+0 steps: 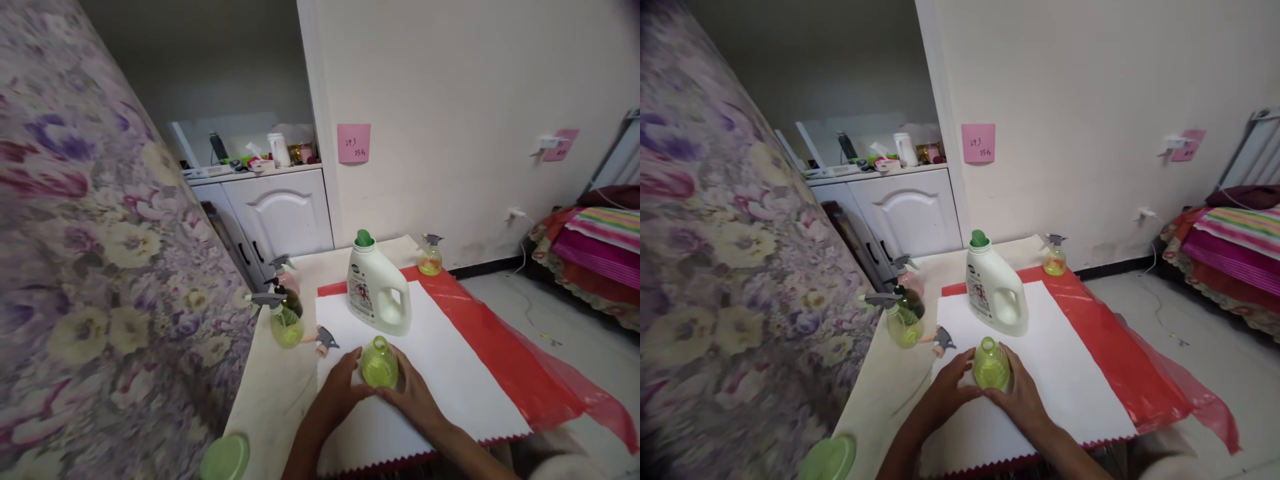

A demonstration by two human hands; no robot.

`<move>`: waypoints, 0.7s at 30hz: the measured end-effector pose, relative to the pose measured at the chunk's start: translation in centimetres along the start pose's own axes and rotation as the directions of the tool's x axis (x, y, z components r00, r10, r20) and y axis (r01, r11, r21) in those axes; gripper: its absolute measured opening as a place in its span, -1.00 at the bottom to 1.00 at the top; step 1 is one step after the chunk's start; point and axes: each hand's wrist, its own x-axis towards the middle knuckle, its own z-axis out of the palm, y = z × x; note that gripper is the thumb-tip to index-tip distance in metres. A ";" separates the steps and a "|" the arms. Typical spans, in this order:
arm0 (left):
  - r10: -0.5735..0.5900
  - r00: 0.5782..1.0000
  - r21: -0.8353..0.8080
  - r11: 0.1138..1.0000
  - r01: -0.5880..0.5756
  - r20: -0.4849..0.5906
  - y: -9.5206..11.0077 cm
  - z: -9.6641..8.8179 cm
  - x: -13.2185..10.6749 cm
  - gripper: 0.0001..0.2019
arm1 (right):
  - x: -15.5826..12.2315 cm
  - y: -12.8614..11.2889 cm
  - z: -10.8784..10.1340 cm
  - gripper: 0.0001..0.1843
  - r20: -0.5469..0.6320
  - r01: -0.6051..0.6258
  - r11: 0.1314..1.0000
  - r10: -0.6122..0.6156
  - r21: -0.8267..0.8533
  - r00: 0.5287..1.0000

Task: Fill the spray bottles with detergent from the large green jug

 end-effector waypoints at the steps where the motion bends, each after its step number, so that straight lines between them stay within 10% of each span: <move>1: -0.030 0.999 0.077 0.997 0.031 -0.022 -0.2 -0.7 -0.1 -0.41 | 0.0 0.1 -0.1 -0.15 -0.001 -0.001 1.000 0.001 -0.010 1.000; 9: -0.101 0.907 0.498 0.808 0.315 -0.409 -0.6 -3.3 1.1 -0.64 | 0.1 0.3 0.0 -0.16 -0.027 -0.008 1.000 0.008 -0.025 1.000; 21: -0.164 0.877 0.608 0.663 0.437 -0.452 -1.6 -2.6 2.6 -0.73 | 0.4 -0.6 -0.1 -0.14 -0.058 0.037 0.999 -0.038 -0.026 0.998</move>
